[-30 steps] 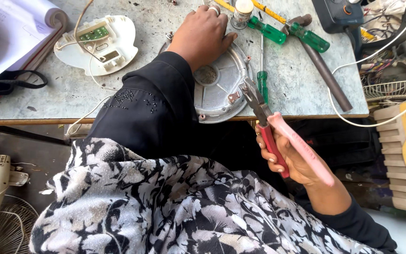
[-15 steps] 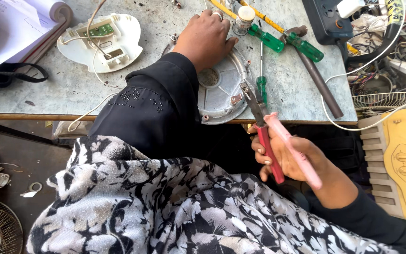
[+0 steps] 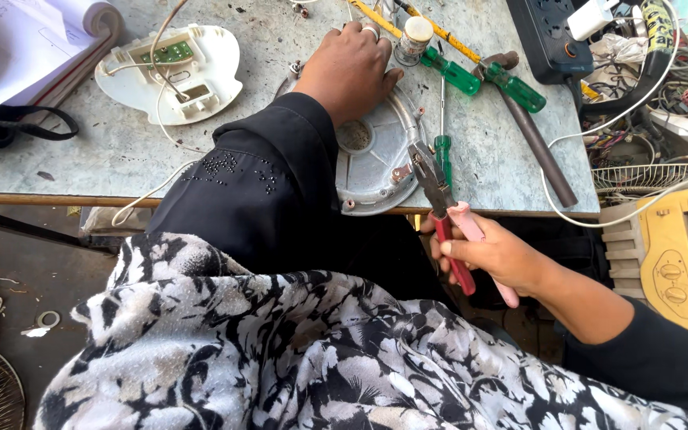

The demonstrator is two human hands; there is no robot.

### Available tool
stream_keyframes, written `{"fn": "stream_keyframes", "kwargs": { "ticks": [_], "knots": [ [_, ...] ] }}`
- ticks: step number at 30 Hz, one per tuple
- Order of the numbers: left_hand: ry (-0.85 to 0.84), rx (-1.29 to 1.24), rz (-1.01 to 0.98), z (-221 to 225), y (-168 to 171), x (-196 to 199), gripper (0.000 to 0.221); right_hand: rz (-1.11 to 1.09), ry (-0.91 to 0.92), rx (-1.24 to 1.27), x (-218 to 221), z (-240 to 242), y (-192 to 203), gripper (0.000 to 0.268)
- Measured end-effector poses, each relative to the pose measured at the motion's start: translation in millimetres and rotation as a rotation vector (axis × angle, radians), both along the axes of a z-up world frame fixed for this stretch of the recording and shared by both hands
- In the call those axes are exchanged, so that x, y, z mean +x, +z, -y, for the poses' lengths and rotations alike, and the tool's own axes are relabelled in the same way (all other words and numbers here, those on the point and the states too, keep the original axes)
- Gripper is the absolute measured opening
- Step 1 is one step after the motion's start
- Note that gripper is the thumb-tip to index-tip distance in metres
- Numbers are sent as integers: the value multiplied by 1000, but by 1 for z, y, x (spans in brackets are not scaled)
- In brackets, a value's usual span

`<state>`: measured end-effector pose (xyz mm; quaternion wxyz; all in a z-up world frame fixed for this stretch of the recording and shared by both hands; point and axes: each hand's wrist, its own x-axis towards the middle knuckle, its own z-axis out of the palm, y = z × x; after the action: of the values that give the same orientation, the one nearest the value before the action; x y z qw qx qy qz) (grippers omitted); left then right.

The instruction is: The person uses a screwdriver and pliers to disassemble and manipulate the internal wiring and components of a ceiling fan motor housing on a workbench.

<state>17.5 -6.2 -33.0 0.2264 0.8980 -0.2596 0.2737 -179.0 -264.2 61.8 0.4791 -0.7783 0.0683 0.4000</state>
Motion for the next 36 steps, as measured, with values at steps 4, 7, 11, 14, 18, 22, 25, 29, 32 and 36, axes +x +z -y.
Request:
{"fn": "stream_keyframes", "kwargs": {
  "ticks": [4,7,11,14,18,22,25,29,32,36],
  "knots": [
    [3,14,-10,-1,2,0,44,-93,-39,195,1,2,0,46],
    [5,25,-36,0,5,0,44,-145,-43,350,1,1,-1,47],
    [2,15,-58,0,6,-2,44,-234,-62,542,-3,-3,-9,49],
    [-1,-16,-33,0,7,-2,43,-491,-155,888,-11,-7,-20,46],
    [-12,-8,-58,0,6,-2,44,-428,-146,900,-15,-6,-35,47],
    [0,42,-77,3,6,0,46,-471,-184,1029,-20,-3,-46,43],
    [7,16,-58,3,3,2,47,-512,-206,1136,-23,-4,-52,42],
    [-1,0,-90,4,4,2,47,-590,-174,1355,-24,-9,-62,42],
    [0,4,-123,6,6,2,45,-653,-126,1629,-24,-16,-71,37],
    [20,7,-89,8,6,4,45,-648,-184,1753,-24,-13,-74,29]
  ]
}}
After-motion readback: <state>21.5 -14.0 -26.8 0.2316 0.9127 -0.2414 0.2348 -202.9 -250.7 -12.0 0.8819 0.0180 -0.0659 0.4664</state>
